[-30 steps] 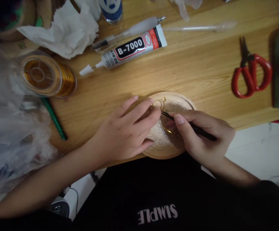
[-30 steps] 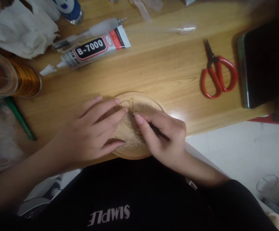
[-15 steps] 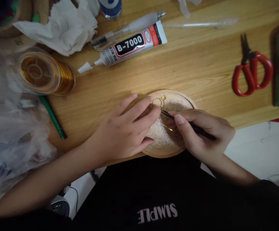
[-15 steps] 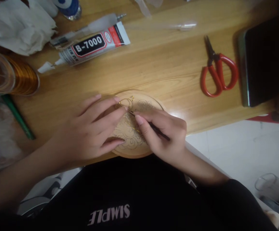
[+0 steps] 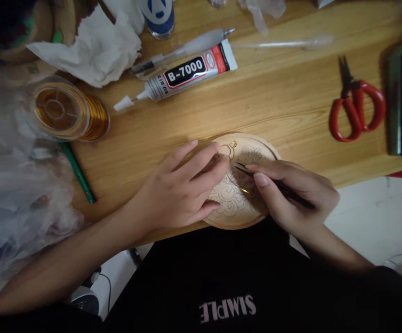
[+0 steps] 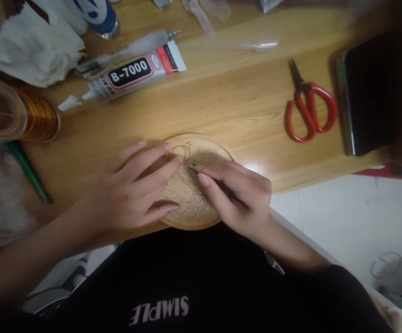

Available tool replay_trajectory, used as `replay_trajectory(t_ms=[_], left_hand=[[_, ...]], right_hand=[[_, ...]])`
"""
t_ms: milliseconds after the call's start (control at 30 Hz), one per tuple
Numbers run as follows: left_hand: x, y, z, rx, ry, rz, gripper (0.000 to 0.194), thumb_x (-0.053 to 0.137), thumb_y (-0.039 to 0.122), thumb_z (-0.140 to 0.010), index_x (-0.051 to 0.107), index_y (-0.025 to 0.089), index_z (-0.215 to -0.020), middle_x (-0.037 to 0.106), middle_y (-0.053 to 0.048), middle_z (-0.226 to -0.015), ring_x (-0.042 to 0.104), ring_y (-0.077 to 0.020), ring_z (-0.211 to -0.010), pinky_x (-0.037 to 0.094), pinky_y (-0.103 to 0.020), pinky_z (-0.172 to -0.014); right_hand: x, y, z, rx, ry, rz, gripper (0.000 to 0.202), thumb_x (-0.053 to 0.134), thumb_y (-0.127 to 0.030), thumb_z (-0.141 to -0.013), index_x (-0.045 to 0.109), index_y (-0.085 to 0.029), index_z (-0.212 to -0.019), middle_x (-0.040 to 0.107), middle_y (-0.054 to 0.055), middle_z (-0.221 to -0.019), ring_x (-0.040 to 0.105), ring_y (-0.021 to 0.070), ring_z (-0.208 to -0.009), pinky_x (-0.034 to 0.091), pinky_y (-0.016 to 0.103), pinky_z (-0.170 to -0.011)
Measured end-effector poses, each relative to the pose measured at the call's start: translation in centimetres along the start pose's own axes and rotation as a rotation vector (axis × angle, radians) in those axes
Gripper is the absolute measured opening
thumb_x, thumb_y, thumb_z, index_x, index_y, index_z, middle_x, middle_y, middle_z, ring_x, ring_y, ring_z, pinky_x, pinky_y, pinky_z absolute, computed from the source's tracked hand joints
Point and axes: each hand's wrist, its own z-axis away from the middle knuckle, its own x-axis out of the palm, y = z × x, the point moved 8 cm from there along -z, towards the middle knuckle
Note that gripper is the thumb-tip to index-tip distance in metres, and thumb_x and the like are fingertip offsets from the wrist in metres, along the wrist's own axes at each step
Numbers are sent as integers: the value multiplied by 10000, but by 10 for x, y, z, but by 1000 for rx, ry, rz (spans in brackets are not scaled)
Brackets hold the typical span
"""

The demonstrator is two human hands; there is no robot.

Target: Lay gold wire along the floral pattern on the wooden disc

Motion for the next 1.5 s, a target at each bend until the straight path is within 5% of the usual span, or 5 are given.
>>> replay_trajectory(t_ms=[400, 633, 767, 1200, 1500], left_hand=[[1, -7, 4, -64, 22, 76, 598, 555, 439, -966, 497, -4, -1362, 546, -202, -1440, 463, -357, -1393, 355, -487, -1171], [2, -8, 5, -58, 63, 69, 592, 540, 447, -967, 515, -5, -1350, 562, -217, -1419, 481, -363, -1378, 398, -496, -1135], [3, -8, 5, -63, 66, 96, 600, 561, 417, -950, 505, -19, -1358, 561, -227, -1412, 483, -382, -1368, 393, -508, -1129], [2, -9, 6, -76, 58, 105, 600, 556, 428, -950, 512, -3, -1366, 547, -215, -1434, 464, -372, -1381, 417, -509, -1113], [3, -8, 5, -103, 36, 125, 574, 535, 412, -960, 520, 6, -1365, 520, -219, -1461, 446, -366, -1396, 396, -511, -1126]], right_hand=[[2, 3, 5, -47, 8, -2, 261, 637, -171, -920, 679, -212, -1175, 756, 23, -969, 711, 133, -788, 586, 277, -726], [12, 3, 3, -169, -197, 560, 290, 501, -289, -989, 693, -220, -1194, 666, 81, -982, 604, 164, -792, 488, 281, -631], [20, 1, 1, -226, -294, 665, 345, 425, -302, -1016, 683, -263, -1242, 630, 62, -925, 569, 146, -749, 473, 260, -619], [34, -27, 5, -611, -320, 1074, 403, 470, -84, -939, 577, -99, -1327, 638, 111, -936, 537, 191, -781, 430, 271, -637], [42, -39, 6, -659, -346, 1249, 415, 488, -80, -909, 567, -33, -1313, 642, 85, -867, 497, 155, -685, 357, 263, -537]])
